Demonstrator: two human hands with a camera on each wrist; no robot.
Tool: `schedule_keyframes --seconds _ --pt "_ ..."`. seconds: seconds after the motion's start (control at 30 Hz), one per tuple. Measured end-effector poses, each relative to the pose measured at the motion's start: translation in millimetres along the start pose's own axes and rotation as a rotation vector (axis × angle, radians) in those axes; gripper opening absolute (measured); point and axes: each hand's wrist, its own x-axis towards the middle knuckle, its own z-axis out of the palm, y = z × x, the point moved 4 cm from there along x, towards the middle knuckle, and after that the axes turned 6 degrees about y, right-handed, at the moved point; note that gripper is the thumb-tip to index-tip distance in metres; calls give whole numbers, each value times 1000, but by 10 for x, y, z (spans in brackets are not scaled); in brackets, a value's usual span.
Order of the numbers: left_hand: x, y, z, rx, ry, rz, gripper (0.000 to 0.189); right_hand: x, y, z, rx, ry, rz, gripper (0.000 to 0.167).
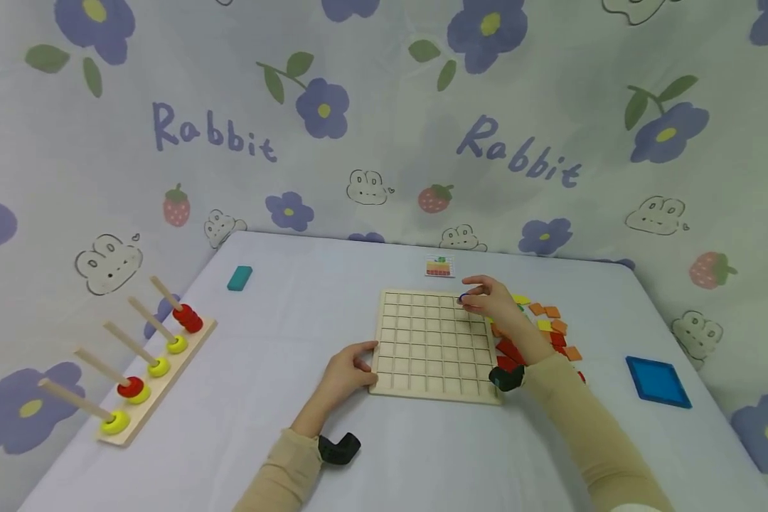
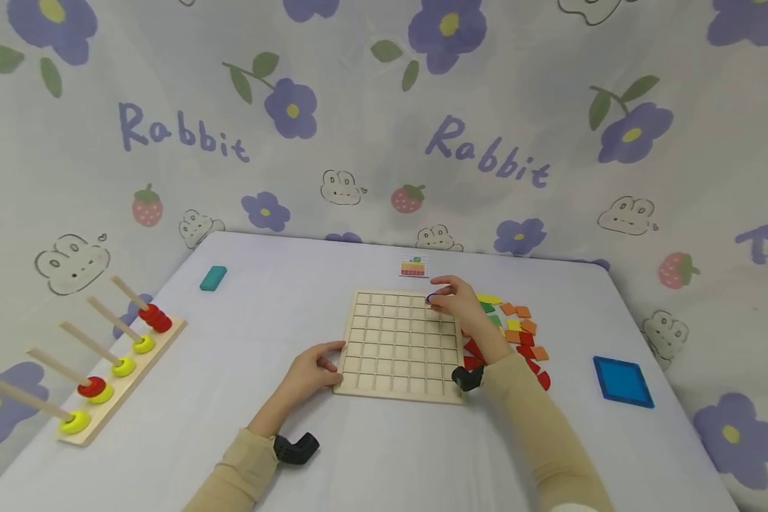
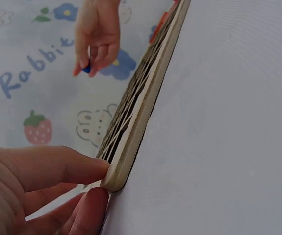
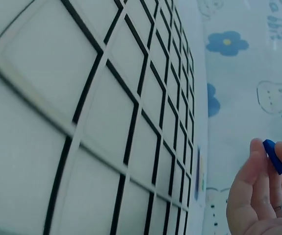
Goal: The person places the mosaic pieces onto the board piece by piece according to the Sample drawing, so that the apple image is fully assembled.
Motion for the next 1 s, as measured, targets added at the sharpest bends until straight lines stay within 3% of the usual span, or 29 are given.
schedule_keyframes --seconds 0.23,0.47,0.77,1.0 --pt "11 13 -1 16 -9 8 60 165 10 294 -65 -58 51 45" --pt "14 38 4 26 -14 26 59 332 45 543 -177 -117 50 33" --pt "-7 3 18 25 -14 20 61 436 37 736 -598 -138 -147 13" --pt "-11 3 18 19 -5 11 61 461 76 763 -600 -143 -131 13"
